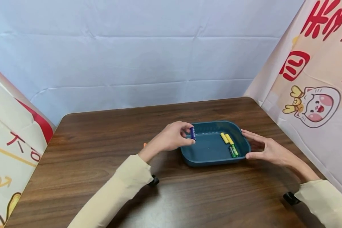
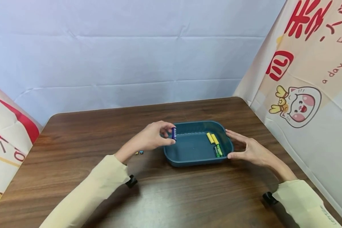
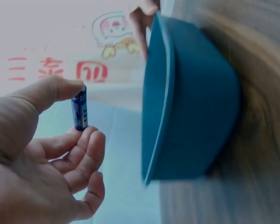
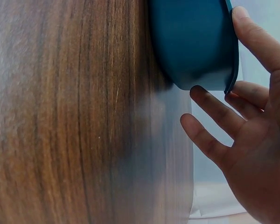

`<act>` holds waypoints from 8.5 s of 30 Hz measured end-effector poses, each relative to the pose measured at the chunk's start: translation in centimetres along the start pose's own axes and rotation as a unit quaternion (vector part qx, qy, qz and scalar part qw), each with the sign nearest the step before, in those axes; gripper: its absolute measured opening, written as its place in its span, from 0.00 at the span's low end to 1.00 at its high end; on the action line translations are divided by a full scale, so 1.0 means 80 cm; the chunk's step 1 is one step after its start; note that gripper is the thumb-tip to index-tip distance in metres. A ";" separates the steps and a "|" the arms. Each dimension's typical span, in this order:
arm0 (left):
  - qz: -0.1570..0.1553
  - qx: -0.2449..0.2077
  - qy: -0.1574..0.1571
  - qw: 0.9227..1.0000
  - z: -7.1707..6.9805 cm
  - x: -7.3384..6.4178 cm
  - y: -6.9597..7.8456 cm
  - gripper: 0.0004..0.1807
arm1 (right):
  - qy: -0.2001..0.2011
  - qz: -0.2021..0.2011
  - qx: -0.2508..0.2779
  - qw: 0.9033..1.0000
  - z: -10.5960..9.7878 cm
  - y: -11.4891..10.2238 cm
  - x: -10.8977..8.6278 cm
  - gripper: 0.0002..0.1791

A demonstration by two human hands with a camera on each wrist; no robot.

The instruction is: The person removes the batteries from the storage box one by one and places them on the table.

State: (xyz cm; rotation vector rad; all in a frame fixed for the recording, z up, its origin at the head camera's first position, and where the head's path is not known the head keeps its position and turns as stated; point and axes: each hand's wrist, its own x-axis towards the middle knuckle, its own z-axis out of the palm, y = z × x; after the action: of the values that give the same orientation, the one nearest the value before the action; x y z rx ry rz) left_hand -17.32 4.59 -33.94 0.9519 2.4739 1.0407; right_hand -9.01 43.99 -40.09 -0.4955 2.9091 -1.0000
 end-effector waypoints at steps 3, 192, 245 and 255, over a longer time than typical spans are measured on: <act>0.004 -0.001 0.010 1.000 -0.016 -0.018 -0.012 0.30 | -0.001 0.000 -0.001 1.000 -0.001 -0.001 -0.001 0.50; -0.038 0.178 -0.035 0.983 0.188 0.130 0.050 0.25 | -0.016 0.013 0.023 1.000 -0.003 -0.002 -0.002 0.48; -0.027 0.117 -0.033 0.992 0.167 0.126 0.051 0.10 | -0.012 -0.005 0.032 0.999 -0.004 0.000 -0.002 0.48; -0.003 0.059 -0.016 0.998 0.128 0.102 0.059 0.21 | -0.007 -0.009 0.026 1.000 -0.004 0.001 -0.002 0.48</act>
State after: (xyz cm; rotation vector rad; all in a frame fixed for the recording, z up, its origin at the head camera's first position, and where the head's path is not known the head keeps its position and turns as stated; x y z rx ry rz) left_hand -16.16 17.88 -37.78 0.9866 2.5337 0.8777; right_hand -8.93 44.29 -39.86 -0.5259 2.8626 -1.0682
